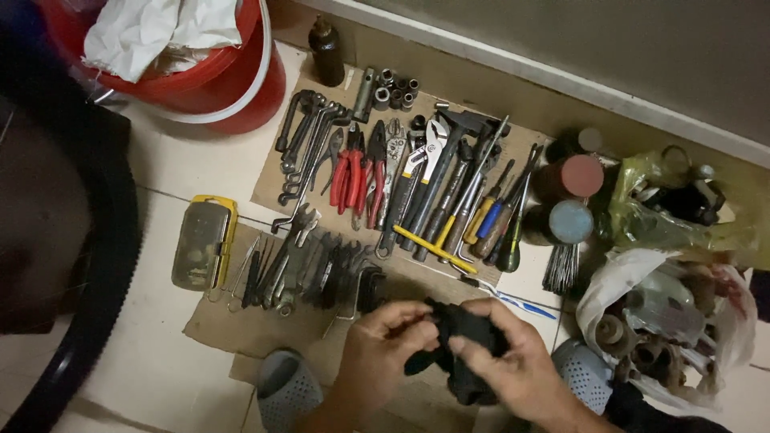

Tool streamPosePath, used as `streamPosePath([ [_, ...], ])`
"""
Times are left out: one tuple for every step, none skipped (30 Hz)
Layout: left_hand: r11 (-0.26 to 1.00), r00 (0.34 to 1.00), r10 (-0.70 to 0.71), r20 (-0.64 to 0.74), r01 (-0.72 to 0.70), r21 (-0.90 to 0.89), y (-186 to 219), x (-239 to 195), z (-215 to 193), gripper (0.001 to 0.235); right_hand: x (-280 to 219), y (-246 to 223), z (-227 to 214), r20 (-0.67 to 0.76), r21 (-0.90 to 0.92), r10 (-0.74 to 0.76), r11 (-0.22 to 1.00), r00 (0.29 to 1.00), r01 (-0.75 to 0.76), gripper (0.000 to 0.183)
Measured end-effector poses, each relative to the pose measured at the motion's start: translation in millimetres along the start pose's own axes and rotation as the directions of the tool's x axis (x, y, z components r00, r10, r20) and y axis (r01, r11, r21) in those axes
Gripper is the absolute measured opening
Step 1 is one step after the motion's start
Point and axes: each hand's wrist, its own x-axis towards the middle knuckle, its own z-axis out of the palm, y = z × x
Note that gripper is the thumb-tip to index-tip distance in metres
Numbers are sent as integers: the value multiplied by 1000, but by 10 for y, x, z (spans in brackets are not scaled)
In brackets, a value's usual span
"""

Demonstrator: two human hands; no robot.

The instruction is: The person sits on a stool and organizes various tools laid out on the floor. They pick up socket bits, wipe them with a black cloth, and place them into a yellow socket set case. They also handle a screwdriver and other small metal parts, arranging them on the floor.

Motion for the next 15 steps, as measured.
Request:
streamPosePath([
  [1000,1000,1,-1,-1,0,-22,-12,14,33,27,13,-13,1,0,-1,1000,1000,1,33],
  [987,989,148,-31,-145,64,-48,-28,25,29,53,29,-23,-36,140,125,983,992,-118,28],
  [950,955,292,-54,-284,131,-75,-43,35,25,80,45,-32,-56,280,252,933,966,-227,23],
  [950,955,293,-55,-284,130,-35,-50,45,25,70,13,-38,-55,279,251,933,966,-227,23],
  [982,985,161,-60,-154,112,6,-57,54,25,61,-19,-44,-59,162,245,959,968,-232,24],
  [996,998,25,-63,-19,92,44,-67,64,26,50,-51,-49,-62,41,238,971,969,-235,25],
  [996,998,25,-65,-19,91,22,-35,51,26,28,-26,-34,-60,40,238,971,969,-236,25],
  [999,999,-47,-15,47,-16,-1,-5,35,21,8,0,-15,4,-128,-84,988,996,84,23],
  [986,993,-114,41,118,-119,-24,24,20,17,-14,25,2,114,-262,-385,877,916,402,23],
  [986,993,-113,41,117,-120,-52,39,1,17,-37,64,-4,115,-263,-385,877,915,402,23],
  [962,982,-176,75,187,-198,-80,53,-15,17,-60,103,-10,156,-332,-421,830,893,449,26],
  [928,966,-234,114,257,-270,-104,68,-41,20,-79,142,-9,199,-394,-453,775,869,494,31],
  [928,966,-234,113,256,-270,-87,77,-53,20,-61,178,15,199,-394,-454,775,868,495,31],
  [937,973,-208,98,227,-264,-77,83,-60,20,-52,218,37,67,-300,-285,908,956,291,32],
  [946,980,-183,84,199,-257,-69,89,-67,24,-43,259,58,-45,-174,-84,982,995,75,36],
])
